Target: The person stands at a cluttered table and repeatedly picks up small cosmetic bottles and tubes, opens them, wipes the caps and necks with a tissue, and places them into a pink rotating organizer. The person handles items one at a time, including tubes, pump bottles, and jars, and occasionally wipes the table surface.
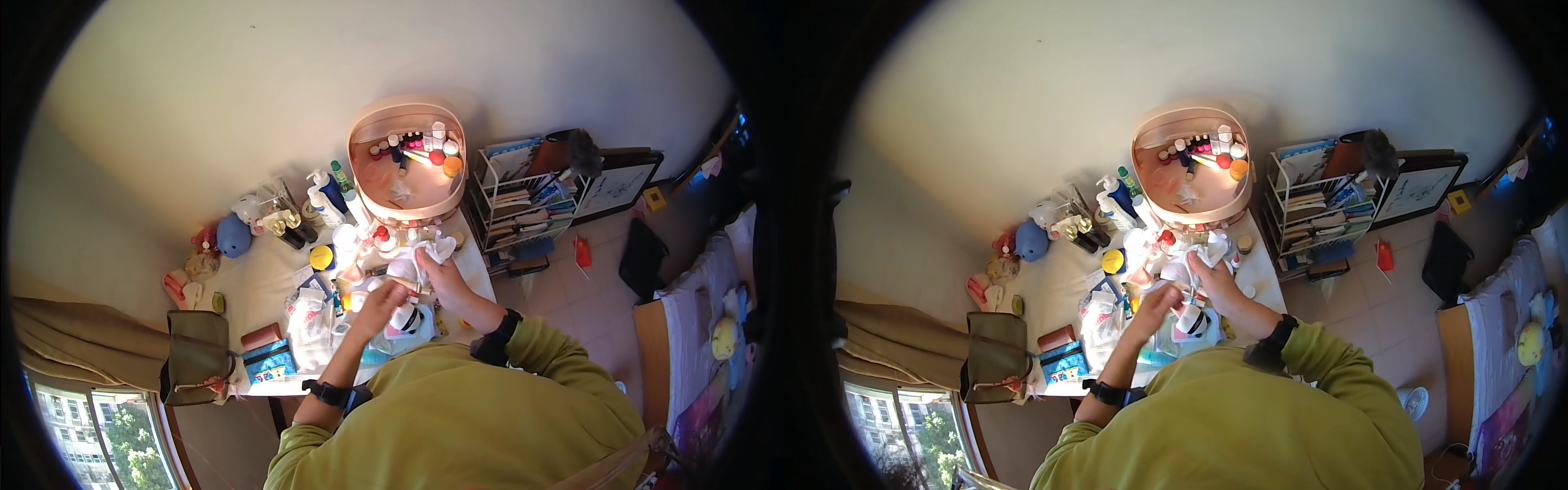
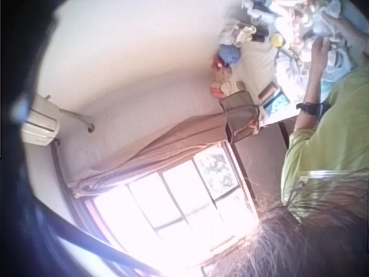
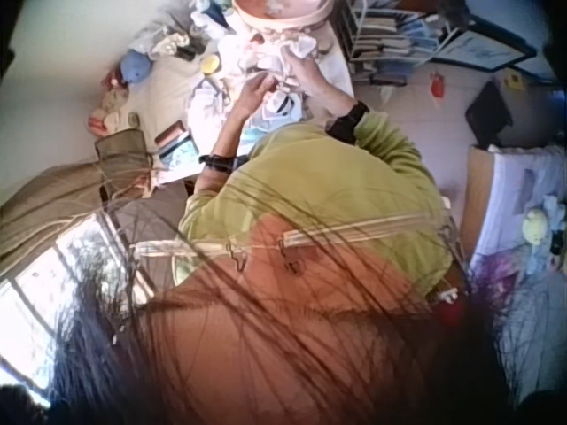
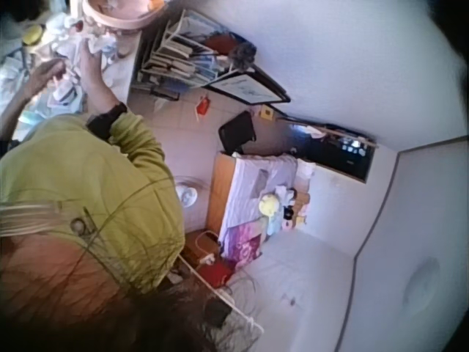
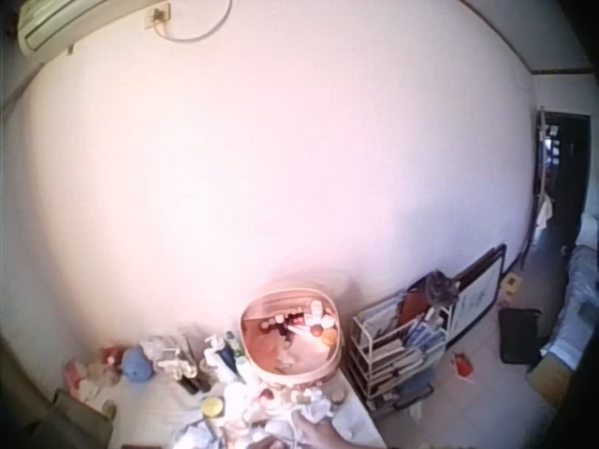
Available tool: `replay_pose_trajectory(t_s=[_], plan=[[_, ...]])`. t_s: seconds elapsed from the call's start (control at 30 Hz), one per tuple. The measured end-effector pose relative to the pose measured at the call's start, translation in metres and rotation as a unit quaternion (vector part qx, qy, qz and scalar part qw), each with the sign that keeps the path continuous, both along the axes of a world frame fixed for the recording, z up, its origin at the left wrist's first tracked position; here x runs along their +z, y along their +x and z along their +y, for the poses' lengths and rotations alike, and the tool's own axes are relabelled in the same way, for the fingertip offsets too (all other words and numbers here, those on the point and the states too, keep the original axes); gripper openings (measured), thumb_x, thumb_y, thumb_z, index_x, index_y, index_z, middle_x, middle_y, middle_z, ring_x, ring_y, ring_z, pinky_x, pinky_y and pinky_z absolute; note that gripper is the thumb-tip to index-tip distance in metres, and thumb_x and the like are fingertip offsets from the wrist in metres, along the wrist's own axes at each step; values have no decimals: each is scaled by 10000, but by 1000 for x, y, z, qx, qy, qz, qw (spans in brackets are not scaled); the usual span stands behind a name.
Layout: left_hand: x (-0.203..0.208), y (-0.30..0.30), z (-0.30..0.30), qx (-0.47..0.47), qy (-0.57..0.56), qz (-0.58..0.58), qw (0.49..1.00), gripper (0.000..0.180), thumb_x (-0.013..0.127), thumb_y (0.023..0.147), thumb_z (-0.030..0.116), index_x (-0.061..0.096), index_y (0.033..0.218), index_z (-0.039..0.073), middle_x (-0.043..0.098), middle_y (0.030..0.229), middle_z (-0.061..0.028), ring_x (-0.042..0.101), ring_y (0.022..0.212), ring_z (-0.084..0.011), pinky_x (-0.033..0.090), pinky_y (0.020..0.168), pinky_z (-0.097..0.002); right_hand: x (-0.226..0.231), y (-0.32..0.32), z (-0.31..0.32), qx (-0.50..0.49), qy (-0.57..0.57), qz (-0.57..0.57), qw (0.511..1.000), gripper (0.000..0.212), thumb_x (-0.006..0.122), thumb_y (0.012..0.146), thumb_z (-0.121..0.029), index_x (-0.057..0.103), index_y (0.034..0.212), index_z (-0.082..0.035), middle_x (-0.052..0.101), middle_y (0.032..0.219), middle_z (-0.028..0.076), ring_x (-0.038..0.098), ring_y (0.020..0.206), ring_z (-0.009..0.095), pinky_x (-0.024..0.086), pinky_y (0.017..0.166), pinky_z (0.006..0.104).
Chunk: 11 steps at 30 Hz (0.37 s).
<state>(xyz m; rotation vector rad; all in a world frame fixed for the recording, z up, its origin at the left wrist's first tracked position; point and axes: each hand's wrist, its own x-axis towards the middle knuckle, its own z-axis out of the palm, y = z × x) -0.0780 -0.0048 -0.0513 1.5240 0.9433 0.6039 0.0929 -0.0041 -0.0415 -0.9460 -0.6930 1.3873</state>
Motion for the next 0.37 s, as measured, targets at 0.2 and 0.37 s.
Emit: replay_pose_trajectory(t_s=[0.2, 0.37], plan=[[-10, 24, -7, 1, -33, -34, 999, 339, 460, 1001, 310, 573, 835, 37, 540, 693, 1, 490, 647, -81, 396, 613, -216, 4, -3, -12, 53, -69, 30, 996, 181, 572, 947, -250, 524, 1030, -97, 576, 847, -6, 548, 609, 71, 436, 463, 215], [-12, 23, -8, 3, -122, -72, 990, 326, 476, 994, 309, 575, 820, 52, 529, 669, 4, 474, 613, -80, 387, 592, -209, -18, -1, 0, 8, 4, 7, 1000, 217, 593, 934, -248, 516, 1076, -104, 584, 876, -3, 581, 715, 64, 485, 595, 195]])
